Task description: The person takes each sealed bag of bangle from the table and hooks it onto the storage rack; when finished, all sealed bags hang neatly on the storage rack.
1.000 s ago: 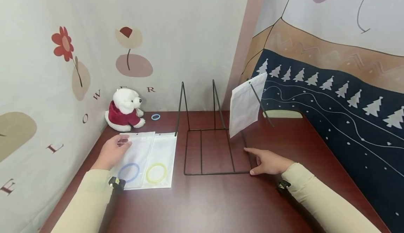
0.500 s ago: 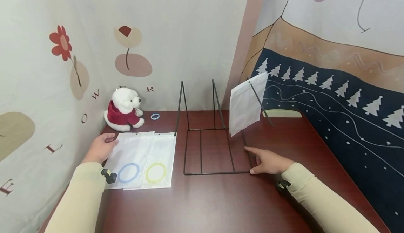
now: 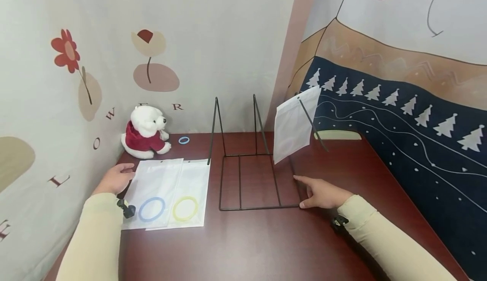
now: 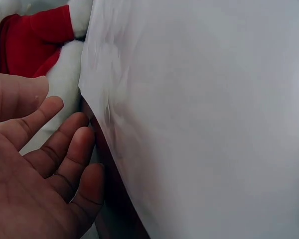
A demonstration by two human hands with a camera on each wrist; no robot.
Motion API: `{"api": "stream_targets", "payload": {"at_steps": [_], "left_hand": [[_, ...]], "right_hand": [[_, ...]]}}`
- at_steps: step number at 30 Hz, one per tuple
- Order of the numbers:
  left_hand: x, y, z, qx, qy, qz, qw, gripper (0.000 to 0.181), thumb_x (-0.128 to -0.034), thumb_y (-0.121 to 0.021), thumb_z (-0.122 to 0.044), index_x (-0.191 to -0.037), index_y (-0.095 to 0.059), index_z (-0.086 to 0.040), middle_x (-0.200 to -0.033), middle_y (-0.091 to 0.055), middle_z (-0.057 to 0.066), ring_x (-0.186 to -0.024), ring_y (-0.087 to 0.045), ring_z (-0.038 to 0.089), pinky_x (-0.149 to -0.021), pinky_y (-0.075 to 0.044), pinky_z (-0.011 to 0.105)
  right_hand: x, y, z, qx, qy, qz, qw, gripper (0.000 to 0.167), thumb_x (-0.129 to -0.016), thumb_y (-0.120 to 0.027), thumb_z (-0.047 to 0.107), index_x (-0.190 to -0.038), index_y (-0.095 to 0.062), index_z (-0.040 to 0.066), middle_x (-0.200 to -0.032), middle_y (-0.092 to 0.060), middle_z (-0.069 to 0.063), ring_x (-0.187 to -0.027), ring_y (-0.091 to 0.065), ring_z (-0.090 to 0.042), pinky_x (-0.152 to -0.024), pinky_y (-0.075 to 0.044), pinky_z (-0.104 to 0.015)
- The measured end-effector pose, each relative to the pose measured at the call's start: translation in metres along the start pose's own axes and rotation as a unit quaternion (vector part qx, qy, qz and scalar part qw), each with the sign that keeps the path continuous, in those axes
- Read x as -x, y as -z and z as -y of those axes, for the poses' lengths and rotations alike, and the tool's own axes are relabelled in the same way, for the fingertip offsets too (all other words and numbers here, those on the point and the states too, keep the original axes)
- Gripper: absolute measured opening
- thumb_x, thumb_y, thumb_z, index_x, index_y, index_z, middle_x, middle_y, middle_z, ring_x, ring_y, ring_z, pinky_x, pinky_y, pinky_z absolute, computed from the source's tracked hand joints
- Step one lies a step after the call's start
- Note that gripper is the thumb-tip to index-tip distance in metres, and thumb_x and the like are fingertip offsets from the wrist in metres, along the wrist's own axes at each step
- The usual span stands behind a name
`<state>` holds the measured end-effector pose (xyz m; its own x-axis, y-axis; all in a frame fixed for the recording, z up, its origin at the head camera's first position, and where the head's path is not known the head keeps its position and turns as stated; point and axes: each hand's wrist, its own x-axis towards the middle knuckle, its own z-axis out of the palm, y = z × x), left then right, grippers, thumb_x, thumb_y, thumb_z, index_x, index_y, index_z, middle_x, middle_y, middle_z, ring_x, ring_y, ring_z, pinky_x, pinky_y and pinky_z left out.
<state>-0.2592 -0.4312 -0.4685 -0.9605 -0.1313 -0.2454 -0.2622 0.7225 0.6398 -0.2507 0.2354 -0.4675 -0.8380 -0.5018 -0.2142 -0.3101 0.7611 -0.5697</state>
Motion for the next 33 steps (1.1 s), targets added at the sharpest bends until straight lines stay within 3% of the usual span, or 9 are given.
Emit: {"api": "stream_targets", "payload": {"at_steps": [9,19,25,33], "left_hand": [[-0.013,0.001,-0.005,-0.008,0.029,0.029,0.9991,0.077,-0.1089,-0.052,-0.038,-0.160,-0.022,0.012,-0.155,-0.032,0.044,-0.141,-0.039,0.060,-0.114,-0.039,0.069],[-0.009,-0.007,-0.020,-0.043,0.067,-0.004,0.9968,0.088,-0.0999,-0.068,-0.035,-0.158,-0.022,0.013,-0.155,-0.029,0.045,-0.140,-0.033,0.063,-0.113,-0.036,0.075],[-0.018,-0.011,-0.017,-0.072,0.064,-0.005,0.9953,0.096,-0.0944,-0.074,-0.034,-0.157,-0.021,0.015,-0.152,-0.033,0.046,-0.139,-0.035,0.064,-0.112,-0.037,0.075],[-0.025,-0.018,-0.022,-0.079,0.056,-0.015,0.9952,0.092,-0.0948,-0.074,-0.026,-0.157,-0.020,0.015,-0.153,-0.032,0.046,-0.138,-0.036,0.064,-0.112,-0.037,0.075]], "right_hand": [[0.001,0.002,0.002,0.001,0.000,0.001,1.0000,0.092,-0.084,-0.090,0.022,-0.160,-0.041,0.005,-0.080,-0.058,0.000,-0.074,-0.055,-0.016,-0.061,-0.048,-0.030],[-0.002,-0.002,0.000,0.006,0.007,-0.004,1.0000,0.092,-0.082,-0.091,0.022,-0.159,-0.043,0.007,-0.081,-0.057,0.000,-0.075,-0.055,-0.016,-0.062,-0.048,-0.031],[-0.003,-0.002,-0.002,0.007,0.008,-0.004,0.9999,0.092,-0.083,-0.090,0.022,-0.160,-0.043,0.007,-0.082,-0.058,0.000,-0.076,-0.055,-0.016,-0.063,-0.049,-0.032],[-0.002,-0.003,-0.003,0.002,0.002,-0.005,1.0000,0.092,-0.083,-0.091,0.023,-0.160,-0.043,0.006,-0.085,-0.058,-0.001,-0.078,-0.055,-0.017,-0.065,-0.050,-0.032]]}}
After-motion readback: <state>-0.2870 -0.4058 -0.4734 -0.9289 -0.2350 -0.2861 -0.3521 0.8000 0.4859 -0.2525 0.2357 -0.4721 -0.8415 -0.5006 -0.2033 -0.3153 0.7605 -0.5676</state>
